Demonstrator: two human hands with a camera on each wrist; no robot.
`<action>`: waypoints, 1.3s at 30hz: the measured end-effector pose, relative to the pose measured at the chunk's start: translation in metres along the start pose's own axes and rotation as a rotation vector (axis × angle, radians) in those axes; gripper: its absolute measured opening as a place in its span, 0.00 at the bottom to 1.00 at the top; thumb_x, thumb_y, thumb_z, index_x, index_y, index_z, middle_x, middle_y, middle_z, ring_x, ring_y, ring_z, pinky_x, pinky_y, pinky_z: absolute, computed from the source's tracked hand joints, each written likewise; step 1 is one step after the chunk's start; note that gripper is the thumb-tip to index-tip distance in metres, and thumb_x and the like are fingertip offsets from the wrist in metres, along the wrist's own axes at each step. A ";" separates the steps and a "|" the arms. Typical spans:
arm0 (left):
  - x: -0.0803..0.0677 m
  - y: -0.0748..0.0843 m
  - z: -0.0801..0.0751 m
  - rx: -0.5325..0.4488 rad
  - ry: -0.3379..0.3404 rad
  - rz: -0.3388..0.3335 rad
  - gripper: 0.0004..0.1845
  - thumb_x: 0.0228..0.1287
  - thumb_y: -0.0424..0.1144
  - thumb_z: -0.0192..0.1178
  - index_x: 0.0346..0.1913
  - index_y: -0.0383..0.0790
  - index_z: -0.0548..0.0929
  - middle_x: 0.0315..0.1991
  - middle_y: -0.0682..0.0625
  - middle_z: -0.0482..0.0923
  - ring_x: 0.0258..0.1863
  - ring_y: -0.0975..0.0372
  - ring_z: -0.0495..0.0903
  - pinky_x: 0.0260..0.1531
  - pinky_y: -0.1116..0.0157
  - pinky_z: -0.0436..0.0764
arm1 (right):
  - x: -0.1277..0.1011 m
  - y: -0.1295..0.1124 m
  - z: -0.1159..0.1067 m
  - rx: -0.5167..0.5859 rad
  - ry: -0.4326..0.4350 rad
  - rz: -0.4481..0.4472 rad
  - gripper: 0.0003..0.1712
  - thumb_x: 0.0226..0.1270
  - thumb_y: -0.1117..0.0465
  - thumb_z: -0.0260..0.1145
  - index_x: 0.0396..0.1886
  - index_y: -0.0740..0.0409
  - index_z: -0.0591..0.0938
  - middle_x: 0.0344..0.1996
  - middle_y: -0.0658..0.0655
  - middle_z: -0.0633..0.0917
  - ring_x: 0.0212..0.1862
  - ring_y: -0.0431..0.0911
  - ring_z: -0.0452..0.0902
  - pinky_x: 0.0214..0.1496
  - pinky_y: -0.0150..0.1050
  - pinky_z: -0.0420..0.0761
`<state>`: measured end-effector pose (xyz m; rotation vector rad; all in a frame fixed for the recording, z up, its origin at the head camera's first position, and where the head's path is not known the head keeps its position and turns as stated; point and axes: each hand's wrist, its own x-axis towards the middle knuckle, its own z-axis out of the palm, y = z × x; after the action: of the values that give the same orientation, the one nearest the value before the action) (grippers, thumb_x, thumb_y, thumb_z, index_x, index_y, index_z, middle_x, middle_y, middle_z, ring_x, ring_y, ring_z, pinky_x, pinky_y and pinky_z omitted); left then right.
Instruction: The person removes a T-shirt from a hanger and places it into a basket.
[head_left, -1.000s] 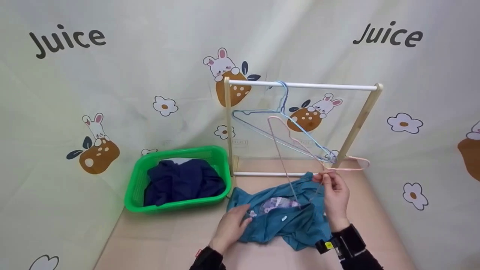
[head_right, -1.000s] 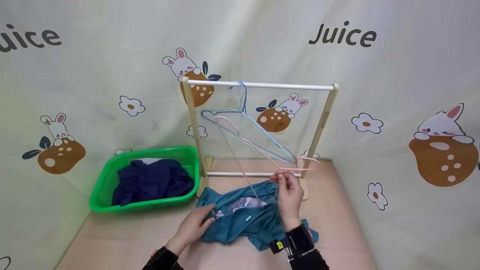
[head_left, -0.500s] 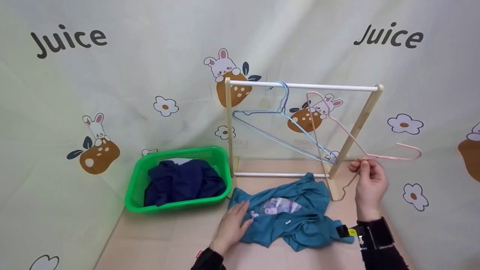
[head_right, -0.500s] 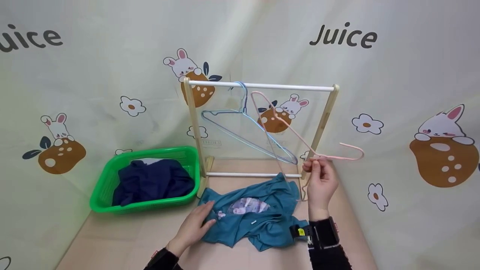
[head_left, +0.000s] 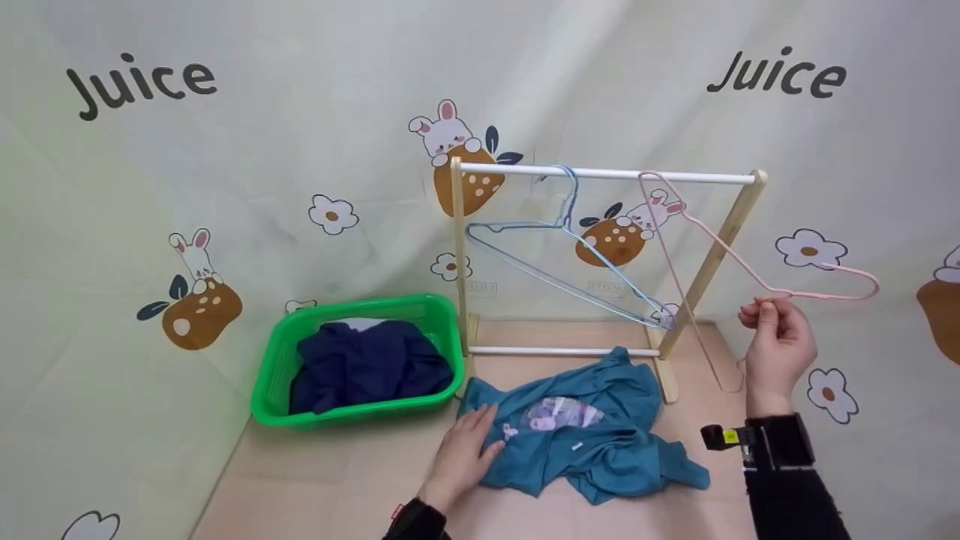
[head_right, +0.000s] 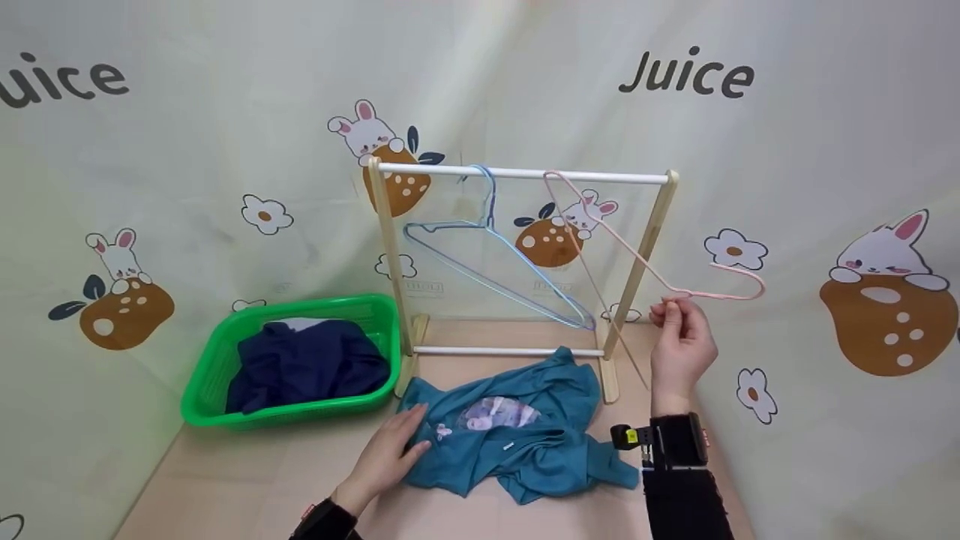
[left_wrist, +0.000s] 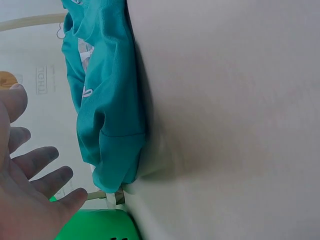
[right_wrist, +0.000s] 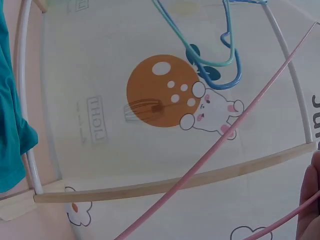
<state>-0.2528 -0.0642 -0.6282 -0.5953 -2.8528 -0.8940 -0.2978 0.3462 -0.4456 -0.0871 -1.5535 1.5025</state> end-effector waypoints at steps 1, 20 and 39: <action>0.000 0.000 0.000 -0.001 -0.006 -0.005 0.32 0.72 0.45 0.59 0.73 0.37 0.66 0.69 0.37 0.68 0.68 0.43 0.66 0.64 0.43 0.64 | 0.001 0.002 0.001 -0.040 -0.009 0.001 0.11 0.72 0.65 0.61 0.42 0.70 0.84 0.29 0.52 0.85 0.32 0.40 0.83 0.42 0.27 0.81; 0.006 0.010 0.010 0.051 0.024 -0.078 0.52 0.57 0.66 0.65 0.78 0.46 0.57 0.78 0.39 0.46 0.75 0.37 0.43 0.66 0.33 0.49 | 0.050 -0.013 0.059 -0.486 -0.319 -0.033 0.16 0.75 0.57 0.60 0.47 0.66 0.84 0.34 0.59 0.86 0.29 0.29 0.77 0.36 0.20 0.76; 0.018 0.003 0.035 0.113 -0.089 -0.134 0.68 0.35 0.78 0.67 0.79 0.51 0.53 0.78 0.37 0.44 0.75 0.36 0.42 0.62 0.28 0.47 | 0.067 -0.034 0.113 -0.631 -0.527 0.036 0.18 0.79 0.58 0.55 0.55 0.64 0.81 0.41 0.64 0.86 0.38 0.49 0.80 0.36 0.31 0.74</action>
<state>-0.2672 -0.0355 -0.6519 -0.4471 -3.0293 -0.7347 -0.3896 0.2956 -0.3590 -0.0835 -2.4244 1.0493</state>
